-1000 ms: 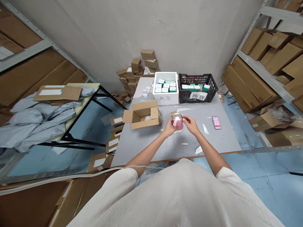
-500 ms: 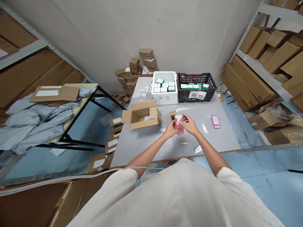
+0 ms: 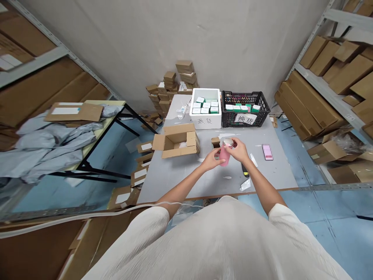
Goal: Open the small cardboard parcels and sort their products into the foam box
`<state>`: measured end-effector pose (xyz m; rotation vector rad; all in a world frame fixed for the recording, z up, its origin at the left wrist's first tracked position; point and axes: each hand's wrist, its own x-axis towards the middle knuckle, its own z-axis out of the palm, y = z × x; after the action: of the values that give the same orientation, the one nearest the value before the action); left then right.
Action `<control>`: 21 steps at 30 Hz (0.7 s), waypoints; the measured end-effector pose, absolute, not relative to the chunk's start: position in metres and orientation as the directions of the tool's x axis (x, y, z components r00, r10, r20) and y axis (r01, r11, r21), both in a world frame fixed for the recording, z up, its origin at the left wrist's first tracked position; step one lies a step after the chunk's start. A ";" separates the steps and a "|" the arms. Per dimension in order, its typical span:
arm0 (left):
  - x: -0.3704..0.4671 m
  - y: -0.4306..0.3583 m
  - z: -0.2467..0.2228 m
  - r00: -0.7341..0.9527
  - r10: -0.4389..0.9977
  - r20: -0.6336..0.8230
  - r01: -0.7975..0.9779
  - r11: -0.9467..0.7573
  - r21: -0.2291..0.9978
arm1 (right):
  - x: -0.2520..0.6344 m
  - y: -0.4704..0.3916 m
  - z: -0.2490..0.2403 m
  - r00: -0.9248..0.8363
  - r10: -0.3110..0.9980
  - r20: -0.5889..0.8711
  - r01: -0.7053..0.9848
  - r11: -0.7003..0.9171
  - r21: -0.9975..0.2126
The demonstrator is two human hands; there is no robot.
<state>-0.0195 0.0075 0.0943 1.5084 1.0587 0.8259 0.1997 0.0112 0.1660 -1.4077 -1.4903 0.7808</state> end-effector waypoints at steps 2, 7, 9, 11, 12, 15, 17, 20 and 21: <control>-0.028 0.017 0.084 0.319 0.947 -0.041 0.214 -0.030 0.976 | 0.206 0.020 0.172 0.137 0.968 0.210 0.406 0.139 -0.903; -0.050 0.033 0.065 0.104 0.990 -0.094 0.432 0.040 0.901 | 0.211 0.040 0.173 0.248 0.933 0.261 0.397 0.148 -0.906; -0.054 0.036 0.064 0.089 0.992 -0.094 0.482 0.039 0.875 | 0.206 0.048 0.167 0.257 0.930 0.263 0.389 0.150 -0.909; -0.055 0.038 0.064 0.108 0.990 -0.087 0.512 0.020 0.859 | 0.197 0.055 0.160 0.269 0.930 0.250 0.383 0.134 -0.914; -0.055 0.037 0.064 0.120 0.989 -0.086 0.521 0.010 0.853 | 0.192 0.058 0.157 0.278 0.931 0.238 0.378 0.121 -0.918; -0.053 0.035 0.064 0.156 0.984 -0.091 0.518 -0.003 0.856 | 0.178 0.064 0.147 0.301 0.935 0.187 0.359 0.071 -0.931; -0.053 0.033 0.062 0.175 0.980 -0.098 0.503 -0.004 0.864 | 0.173 0.066 0.140 0.302 0.941 0.152 0.349 0.039 -0.936; -0.054 0.030 0.062 0.203 0.974 -0.102 0.488 -0.011 0.873 | 0.168 0.068 0.127 0.272 0.954 0.127 0.358 0.022 -0.933; -0.055 0.029 0.062 0.212 0.972 -0.104 0.481 -0.011 0.877 | 0.167 0.069 0.123 0.254 0.959 0.128 0.369 0.026 -0.929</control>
<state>-0.0550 0.0289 0.0617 1.6254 1.3942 0.7167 0.1667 0.0687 0.1227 -1.5287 -1.2891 0.7437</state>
